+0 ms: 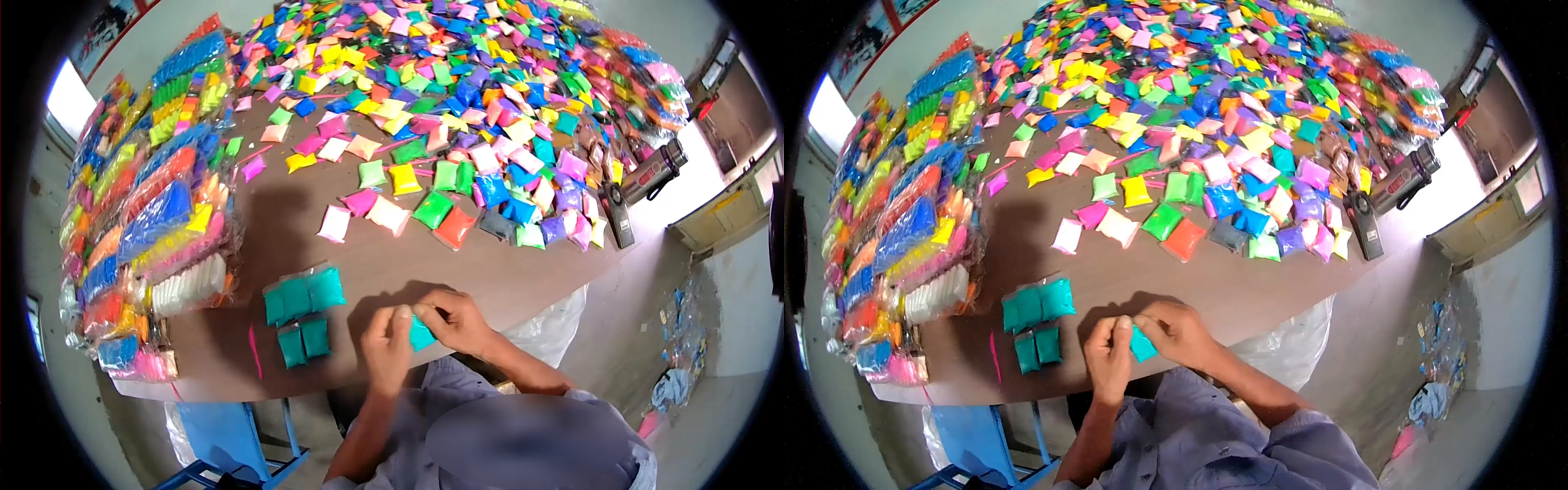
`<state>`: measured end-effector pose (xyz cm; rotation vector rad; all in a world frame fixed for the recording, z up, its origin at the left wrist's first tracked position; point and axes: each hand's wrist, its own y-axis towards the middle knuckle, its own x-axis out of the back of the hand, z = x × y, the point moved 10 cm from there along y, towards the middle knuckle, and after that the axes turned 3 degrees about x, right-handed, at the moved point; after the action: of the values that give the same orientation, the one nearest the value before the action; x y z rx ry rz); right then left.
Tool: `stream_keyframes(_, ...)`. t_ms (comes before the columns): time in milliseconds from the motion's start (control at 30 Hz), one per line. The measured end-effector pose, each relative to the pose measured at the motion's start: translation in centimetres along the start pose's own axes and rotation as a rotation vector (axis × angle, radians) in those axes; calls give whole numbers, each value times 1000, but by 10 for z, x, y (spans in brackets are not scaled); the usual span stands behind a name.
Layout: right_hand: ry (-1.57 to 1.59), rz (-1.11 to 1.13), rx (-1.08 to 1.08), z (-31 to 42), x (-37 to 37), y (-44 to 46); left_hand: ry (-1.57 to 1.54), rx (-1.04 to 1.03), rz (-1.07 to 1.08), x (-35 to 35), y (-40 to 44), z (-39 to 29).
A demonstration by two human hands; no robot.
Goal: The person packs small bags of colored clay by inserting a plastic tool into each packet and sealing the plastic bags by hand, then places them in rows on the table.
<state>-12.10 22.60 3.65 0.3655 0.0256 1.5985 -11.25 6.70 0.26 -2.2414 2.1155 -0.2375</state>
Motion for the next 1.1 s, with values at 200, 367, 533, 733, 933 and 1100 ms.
stream_keyframes(200, 6, 230, 100, 7, -13, 47, 122, -109, -206, 14, 15, -24)
stream_keyframes(367, 141, 246, 248, -2, -24, 89, -138, -67, -329, 12, 30, -14)
stream_keyframes(533, 146, 285, 295, -9, -23, 101, -189, 28, -301, 6, 37, -10)
stream_keyframes(733, 153, 255, 302, -17, -13, 107, -64, -75, -377, 9, 47, -3)
stream_keyframes(933, 133, 134, 326, -20, -5, 109, -269, -15, -356, 2, 55, 1)
stream_keyframes(1100, 180, 135, 307, -21, -10, 104, -346, -13, -324, 0, 54, 0)
